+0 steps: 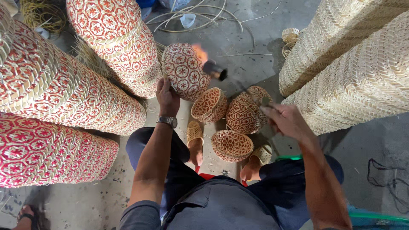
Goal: The person uses a handheld torch to singe off loose fibers from woven baskets, picking them up and rotating them by hand to reach all surfaces.
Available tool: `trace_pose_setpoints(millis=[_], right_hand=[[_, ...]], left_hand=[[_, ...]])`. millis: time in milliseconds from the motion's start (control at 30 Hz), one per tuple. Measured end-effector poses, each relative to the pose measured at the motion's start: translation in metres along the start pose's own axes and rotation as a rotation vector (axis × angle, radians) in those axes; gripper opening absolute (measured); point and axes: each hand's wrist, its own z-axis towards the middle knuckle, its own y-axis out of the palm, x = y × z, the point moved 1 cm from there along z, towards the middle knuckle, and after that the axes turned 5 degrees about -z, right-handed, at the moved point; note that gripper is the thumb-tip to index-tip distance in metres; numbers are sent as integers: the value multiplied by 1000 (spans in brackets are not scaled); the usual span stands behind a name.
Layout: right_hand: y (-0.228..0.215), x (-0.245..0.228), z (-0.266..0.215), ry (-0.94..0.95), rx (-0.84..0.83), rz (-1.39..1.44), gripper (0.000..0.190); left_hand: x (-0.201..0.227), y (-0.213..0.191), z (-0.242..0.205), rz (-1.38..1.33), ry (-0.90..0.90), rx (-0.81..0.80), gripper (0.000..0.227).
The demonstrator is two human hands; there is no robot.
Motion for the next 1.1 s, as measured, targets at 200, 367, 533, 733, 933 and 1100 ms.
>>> trace_pose_setpoints(millis=[200,367,533,733,933,1100], right_hand=[[11,4,-9,33,-42,-86,40],[-8,15,-6,103,-11,23,42],[-28,10,-9,127,-32,93,34],[-53,-1,-2,205,-2,-21,41],[-60,12,10,162,54,19,54],[-22,26,3,168,-56,52,49]], left_hand=[[3,5,1,-122,-24,182,27],[10,-6,11,-185,-118,212,24],[35,-37,15,343,-32,1,28],[71,-15,25,46,-278,-36,33],[69,8,16,-150,-368,-81,43],[40,16,11,-380,-298,19,46]])
